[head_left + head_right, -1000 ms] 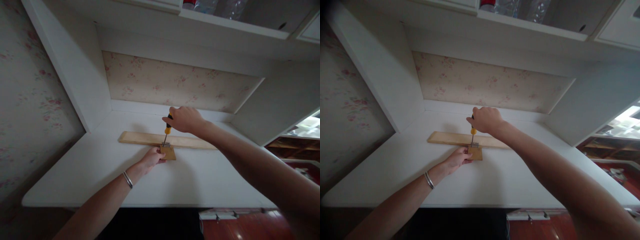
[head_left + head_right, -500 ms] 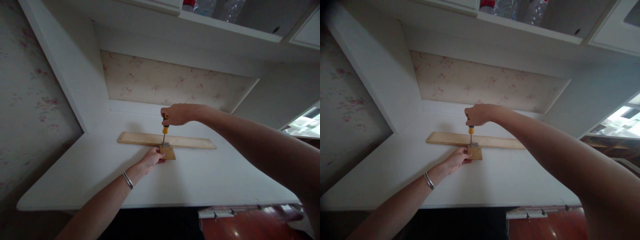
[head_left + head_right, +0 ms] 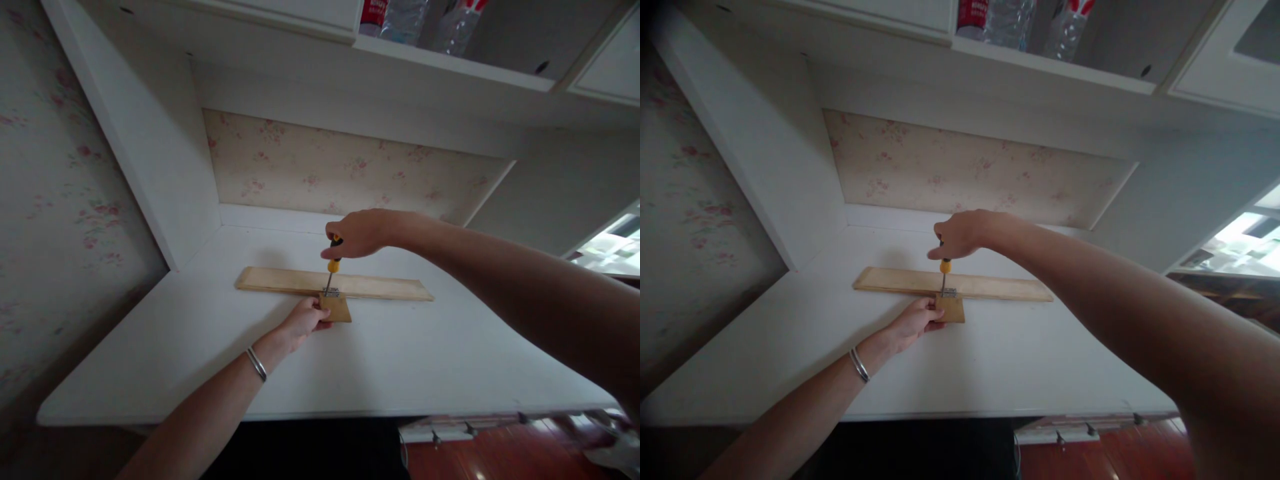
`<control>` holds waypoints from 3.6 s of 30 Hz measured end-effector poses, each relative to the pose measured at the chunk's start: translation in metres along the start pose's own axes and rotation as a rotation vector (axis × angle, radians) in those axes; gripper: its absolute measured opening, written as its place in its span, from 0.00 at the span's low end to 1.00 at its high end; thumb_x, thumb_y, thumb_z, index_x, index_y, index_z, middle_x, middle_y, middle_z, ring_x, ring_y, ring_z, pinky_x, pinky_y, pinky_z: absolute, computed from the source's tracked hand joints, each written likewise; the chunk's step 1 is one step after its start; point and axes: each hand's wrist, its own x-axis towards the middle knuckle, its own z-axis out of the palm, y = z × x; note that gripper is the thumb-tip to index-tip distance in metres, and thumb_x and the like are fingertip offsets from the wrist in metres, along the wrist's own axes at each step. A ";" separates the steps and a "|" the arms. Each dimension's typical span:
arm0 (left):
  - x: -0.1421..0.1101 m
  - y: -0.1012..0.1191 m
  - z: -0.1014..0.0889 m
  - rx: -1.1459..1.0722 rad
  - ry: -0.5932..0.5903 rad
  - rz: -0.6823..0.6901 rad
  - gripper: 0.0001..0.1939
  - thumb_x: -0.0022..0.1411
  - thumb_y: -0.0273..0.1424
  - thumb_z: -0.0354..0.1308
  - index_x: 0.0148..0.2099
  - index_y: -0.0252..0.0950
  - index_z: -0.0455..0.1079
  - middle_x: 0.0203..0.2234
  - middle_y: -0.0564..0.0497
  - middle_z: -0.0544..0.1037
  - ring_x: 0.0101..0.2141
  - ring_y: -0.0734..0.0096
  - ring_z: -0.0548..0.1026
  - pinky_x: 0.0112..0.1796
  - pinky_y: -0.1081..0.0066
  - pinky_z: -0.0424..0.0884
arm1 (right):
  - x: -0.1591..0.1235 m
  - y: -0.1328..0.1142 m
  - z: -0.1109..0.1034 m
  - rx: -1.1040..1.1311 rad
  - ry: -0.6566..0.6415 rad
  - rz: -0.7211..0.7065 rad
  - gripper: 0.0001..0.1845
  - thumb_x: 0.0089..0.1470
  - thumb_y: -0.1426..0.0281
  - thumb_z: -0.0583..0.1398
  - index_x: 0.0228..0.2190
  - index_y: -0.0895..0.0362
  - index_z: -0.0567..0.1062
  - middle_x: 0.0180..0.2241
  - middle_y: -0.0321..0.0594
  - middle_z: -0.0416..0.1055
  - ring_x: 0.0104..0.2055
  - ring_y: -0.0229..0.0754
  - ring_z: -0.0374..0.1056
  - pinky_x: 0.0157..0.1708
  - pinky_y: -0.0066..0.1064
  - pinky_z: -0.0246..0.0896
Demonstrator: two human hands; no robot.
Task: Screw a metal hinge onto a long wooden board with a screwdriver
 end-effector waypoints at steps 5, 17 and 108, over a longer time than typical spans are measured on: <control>0.003 -0.002 0.000 0.055 0.001 0.004 0.04 0.60 0.19 0.57 0.38 0.30 0.67 0.42 0.40 0.75 0.36 0.69 0.75 0.37 0.69 0.75 | 0.000 0.000 0.001 -0.078 -0.008 0.013 0.18 0.55 0.56 0.58 0.39 0.55 0.77 0.33 0.50 0.75 0.33 0.52 0.70 0.30 0.38 0.56; -0.002 0.003 0.005 0.119 0.014 0.004 0.03 0.60 0.20 0.56 0.38 0.30 0.67 0.39 0.43 0.75 0.32 0.72 0.74 0.33 0.72 0.74 | -0.004 -0.002 -0.004 -0.149 -0.053 0.011 0.24 0.60 0.55 0.50 0.47 0.59 0.73 0.38 0.54 0.75 0.39 0.54 0.71 0.30 0.37 0.58; -0.009 0.207 0.084 1.802 -0.184 0.679 0.11 0.48 0.35 0.71 0.31 0.35 0.76 0.30 0.48 0.74 0.42 0.56 0.72 0.45 0.65 0.60 | -0.084 0.053 0.262 1.482 0.321 0.297 0.21 0.55 0.49 0.58 0.29 0.55 0.73 0.26 0.36 0.67 0.28 0.40 0.61 0.31 0.34 0.56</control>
